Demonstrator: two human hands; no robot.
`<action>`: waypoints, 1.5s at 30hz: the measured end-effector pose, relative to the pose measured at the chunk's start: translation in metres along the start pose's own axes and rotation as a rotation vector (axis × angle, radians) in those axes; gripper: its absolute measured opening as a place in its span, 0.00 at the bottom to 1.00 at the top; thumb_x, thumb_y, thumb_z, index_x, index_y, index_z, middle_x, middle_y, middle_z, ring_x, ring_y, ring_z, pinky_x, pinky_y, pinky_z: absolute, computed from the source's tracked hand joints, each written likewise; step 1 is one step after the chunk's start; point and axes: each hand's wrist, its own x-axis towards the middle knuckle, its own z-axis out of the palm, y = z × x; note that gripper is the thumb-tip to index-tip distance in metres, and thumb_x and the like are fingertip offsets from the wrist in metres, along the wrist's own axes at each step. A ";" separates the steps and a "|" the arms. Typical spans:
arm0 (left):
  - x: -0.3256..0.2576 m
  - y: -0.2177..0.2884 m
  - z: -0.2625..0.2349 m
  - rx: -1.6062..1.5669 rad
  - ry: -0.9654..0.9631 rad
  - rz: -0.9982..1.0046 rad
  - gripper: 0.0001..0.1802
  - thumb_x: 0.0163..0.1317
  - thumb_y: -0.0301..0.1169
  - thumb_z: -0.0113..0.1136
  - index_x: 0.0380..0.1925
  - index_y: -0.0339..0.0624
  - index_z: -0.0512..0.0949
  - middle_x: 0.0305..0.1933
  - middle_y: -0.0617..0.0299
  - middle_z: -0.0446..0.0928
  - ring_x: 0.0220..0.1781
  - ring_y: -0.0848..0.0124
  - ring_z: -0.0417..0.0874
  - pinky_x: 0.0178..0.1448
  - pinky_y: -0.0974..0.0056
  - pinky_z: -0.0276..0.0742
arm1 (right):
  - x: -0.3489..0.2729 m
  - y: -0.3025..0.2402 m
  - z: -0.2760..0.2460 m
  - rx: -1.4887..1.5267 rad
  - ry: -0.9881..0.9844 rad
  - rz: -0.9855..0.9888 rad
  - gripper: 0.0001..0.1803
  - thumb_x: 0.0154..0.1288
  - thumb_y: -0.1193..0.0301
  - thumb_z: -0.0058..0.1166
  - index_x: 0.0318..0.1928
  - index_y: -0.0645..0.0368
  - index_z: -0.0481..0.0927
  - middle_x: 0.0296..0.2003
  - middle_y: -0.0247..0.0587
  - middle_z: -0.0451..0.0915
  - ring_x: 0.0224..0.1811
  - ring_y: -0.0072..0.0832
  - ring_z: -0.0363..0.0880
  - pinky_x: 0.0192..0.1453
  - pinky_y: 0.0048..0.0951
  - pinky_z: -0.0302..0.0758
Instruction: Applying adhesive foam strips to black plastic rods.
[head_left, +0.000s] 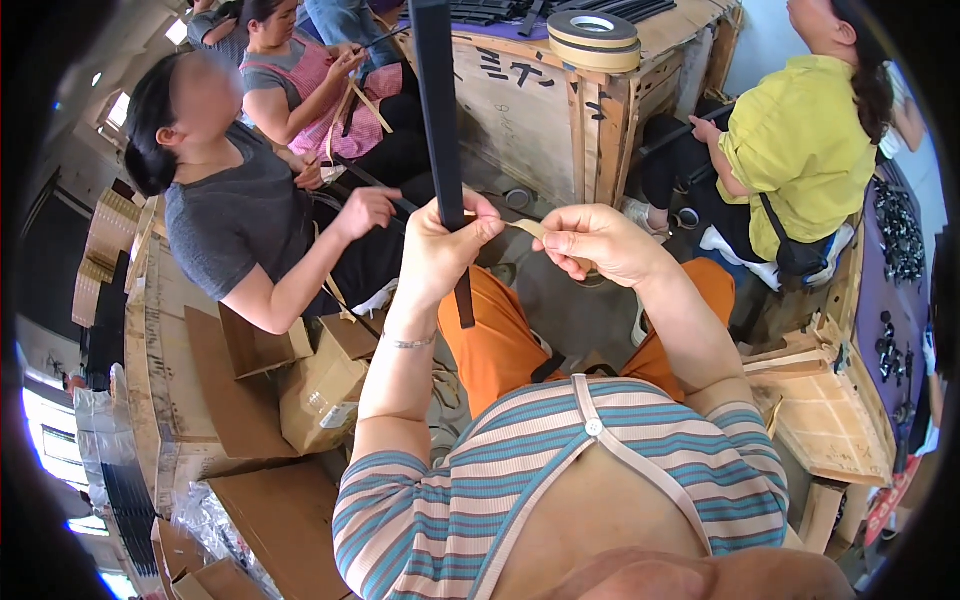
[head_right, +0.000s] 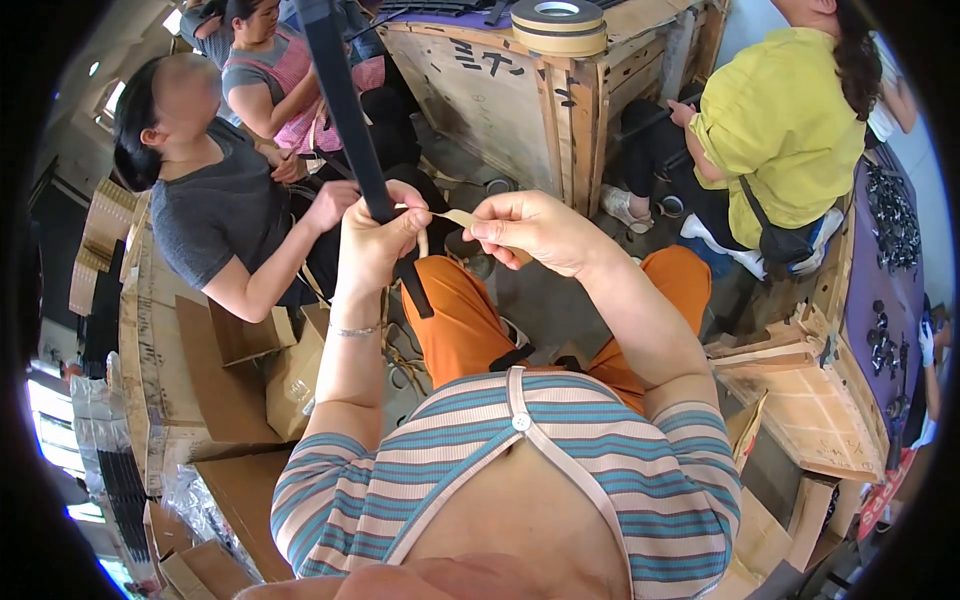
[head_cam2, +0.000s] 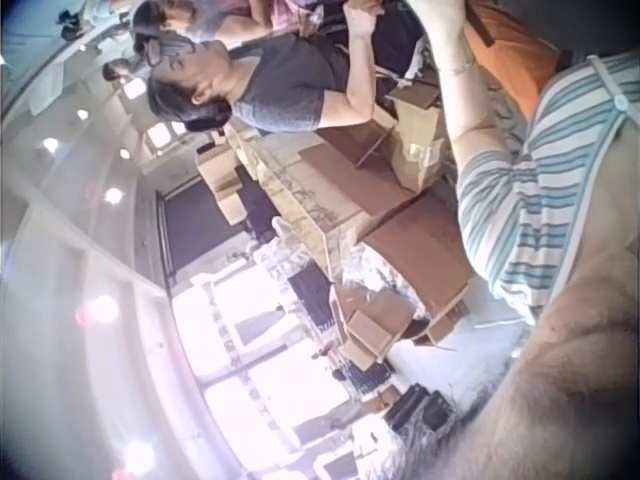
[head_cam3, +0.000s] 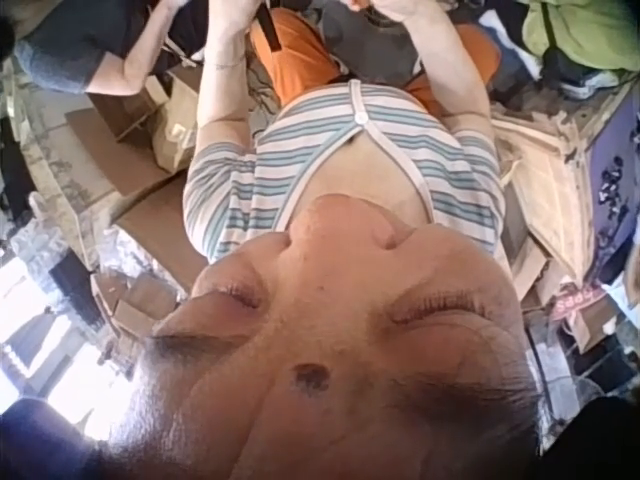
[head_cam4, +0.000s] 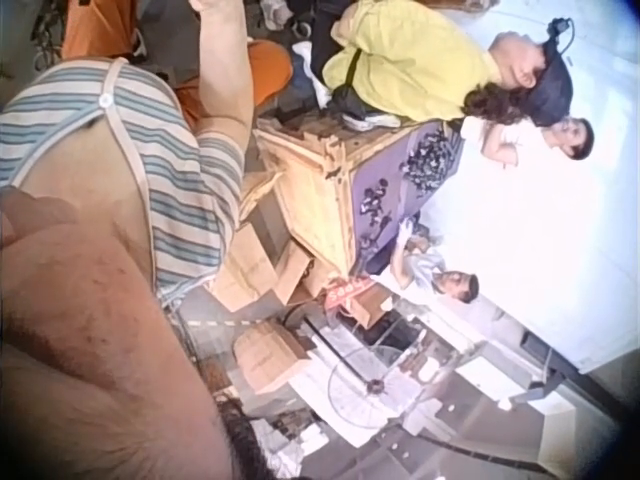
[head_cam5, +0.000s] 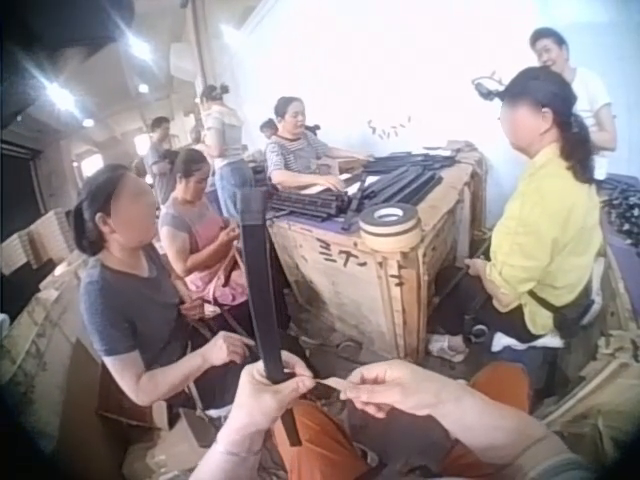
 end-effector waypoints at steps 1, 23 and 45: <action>0.000 -0.004 -0.001 0.022 0.017 0.025 0.04 0.54 0.24 0.62 0.28 0.38 0.76 0.20 0.74 0.70 0.18 0.87 0.63 0.20 0.79 0.55 | 0.001 -0.001 0.002 -0.122 0.085 -0.047 0.10 0.66 0.68 0.47 0.36 0.63 0.76 0.26 0.31 0.75 0.24 0.15 0.72 0.26 0.16 0.67; 0.006 -0.014 -0.004 0.055 0.011 -0.103 0.04 0.55 0.26 0.61 0.27 0.38 0.76 0.17 0.73 0.69 0.17 0.86 0.65 0.19 0.77 0.58 | 0.015 0.023 0.014 -1.327 0.570 -0.526 0.09 0.58 0.76 0.51 0.39 0.60 0.68 0.32 0.45 0.70 0.28 0.46 0.74 0.30 0.40 0.71; -0.001 -0.011 -0.015 -0.299 -0.081 -0.281 0.08 0.59 0.30 0.59 0.26 0.37 0.74 0.16 0.69 0.66 0.13 0.82 0.60 0.18 0.75 0.55 | 0.022 0.012 0.022 -0.259 0.022 -0.297 0.10 0.66 0.73 0.44 0.37 0.68 0.76 0.36 0.37 0.71 0.30 0.19 0.72 0.32 0.19 0.70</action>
